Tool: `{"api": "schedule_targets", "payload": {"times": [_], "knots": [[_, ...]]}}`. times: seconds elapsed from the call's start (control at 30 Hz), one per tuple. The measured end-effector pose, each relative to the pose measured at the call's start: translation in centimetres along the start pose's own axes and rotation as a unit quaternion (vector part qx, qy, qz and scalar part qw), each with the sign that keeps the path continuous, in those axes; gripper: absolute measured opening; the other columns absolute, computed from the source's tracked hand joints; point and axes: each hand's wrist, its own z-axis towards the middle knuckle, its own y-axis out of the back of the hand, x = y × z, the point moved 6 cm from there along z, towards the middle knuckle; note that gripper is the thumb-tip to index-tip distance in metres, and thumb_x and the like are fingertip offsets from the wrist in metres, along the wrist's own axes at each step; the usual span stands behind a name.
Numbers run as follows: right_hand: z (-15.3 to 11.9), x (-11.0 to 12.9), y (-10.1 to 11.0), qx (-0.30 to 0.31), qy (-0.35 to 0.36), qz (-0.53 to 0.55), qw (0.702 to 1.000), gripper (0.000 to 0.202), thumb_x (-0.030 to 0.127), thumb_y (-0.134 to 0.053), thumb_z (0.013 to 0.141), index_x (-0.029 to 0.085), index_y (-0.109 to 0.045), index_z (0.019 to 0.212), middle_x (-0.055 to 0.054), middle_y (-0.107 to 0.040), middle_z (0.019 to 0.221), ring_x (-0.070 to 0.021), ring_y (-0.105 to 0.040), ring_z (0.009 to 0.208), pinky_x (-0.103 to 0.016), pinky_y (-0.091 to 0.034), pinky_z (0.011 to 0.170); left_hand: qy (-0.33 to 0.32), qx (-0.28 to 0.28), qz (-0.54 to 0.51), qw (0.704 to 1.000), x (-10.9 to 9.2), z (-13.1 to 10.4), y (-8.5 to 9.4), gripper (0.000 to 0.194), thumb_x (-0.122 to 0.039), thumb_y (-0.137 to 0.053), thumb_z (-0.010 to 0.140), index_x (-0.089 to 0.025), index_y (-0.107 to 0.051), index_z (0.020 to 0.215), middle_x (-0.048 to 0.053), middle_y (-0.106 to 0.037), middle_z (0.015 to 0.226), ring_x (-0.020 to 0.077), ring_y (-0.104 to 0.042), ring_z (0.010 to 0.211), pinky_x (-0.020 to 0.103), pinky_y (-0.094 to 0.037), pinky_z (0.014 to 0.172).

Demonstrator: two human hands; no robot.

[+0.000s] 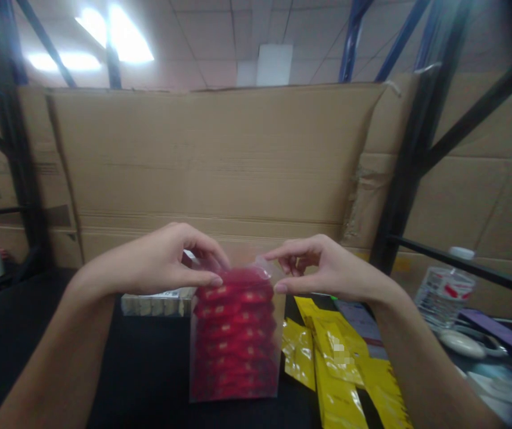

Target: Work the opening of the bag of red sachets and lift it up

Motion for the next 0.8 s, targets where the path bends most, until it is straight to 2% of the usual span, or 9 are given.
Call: {"api": "schedule_targets", "payload": {"times": [0.17,0.3,0.43,0.67,0.8], "knots": [[-0.2,1.0,-0.2,-0.021,0.028,-0.026,0.999,0.059,0.047,-0.084,0.078,0.025,-0.068,0.13,0.001,-0.054,0.079,-0.0093,-0.046,0.068,-0.02,-0.039,0.059,-0.013,0.001,0.015,1.0,-0.4,-0.2,-0.1,0.015,-0.026,-0.068,0.09,-0.025,-0.078,0.1,-0.004,-0.079,0.096,0.0102,-0.073,0.086,0.013,-0.054,0.077],[-0.3,2.4,-0.6,-0.031,0.051,-0.055,0.997,0.044,0.046,-0.083,0.078,0.021,-0.073,0.112,-0.001,-0.06,0.085,-0.0109,-0.052,0.073,-0.021,-0.044,0.062,-0.021,0.008,0.017,1.0,-0.7,-0.3,-0.3,0.015,-0.026,-0.067,0.091,-0.024,-0.078,0.1,-0.004,-0.078,0.095,0.0104,-0.072,0.086,0.013,-0.054,0.077],[-0.4,3.5,-0.5,-0.054,0.07,-0.061,0.994,0.032,0.042,-0.083,0.079,0.018,-0.071,0.094,-0.003,-0.065,0.095,-0.0117,-0.058,0.076,-0.023,-0.049,0.066,-0.018,0.007,0.019,1.0,-0.6,-0.2,-0.3,0.014,-0.026,-0.067,0.091,-0.024,-0.078,0.099,-0.005,-0.078,0.094,0.0099,-0.072,0.085,0.013,-0.053,0.076],[-0.6,3.8,-0.4,-0.062,0.057,-0.076,0.994,0.028,0.043,-0.079,0.083,0.017,-0.072,0.091,-0.004,-0.071,0.092,-0.0155,-0.065,0.082,-0.027,-0.052,0.074,0.003,0.007,0.033,0.999,-0.3,-0.1,-0.4,0.014,-0.031,-0.066,0.091,-0.025,-0.077,0.098,-0.005,-0.078,0.093,0.0105,-0.071,0.083,0.014,-0.051,0.073],[-0.8,4.6,-0.1,-0.089,0.108,-0.119,0.983,0.023,0.039,-0.079,0.085,0.018,-0.074,0.092,-0.003,-0.071,0.094,-0.0154,-0.064,0.085,-0.028,-0.05,0.079,0.001,0.0,0.046,0.999,-0.3,0.0,-0.3,0.015,-0.031,-0.066,0.09,-0.026,-0.077,0.098,-0.005,-0.078,0.093,0.0111,-0.071,0.083,0.014,-0.05,0.072]]}}
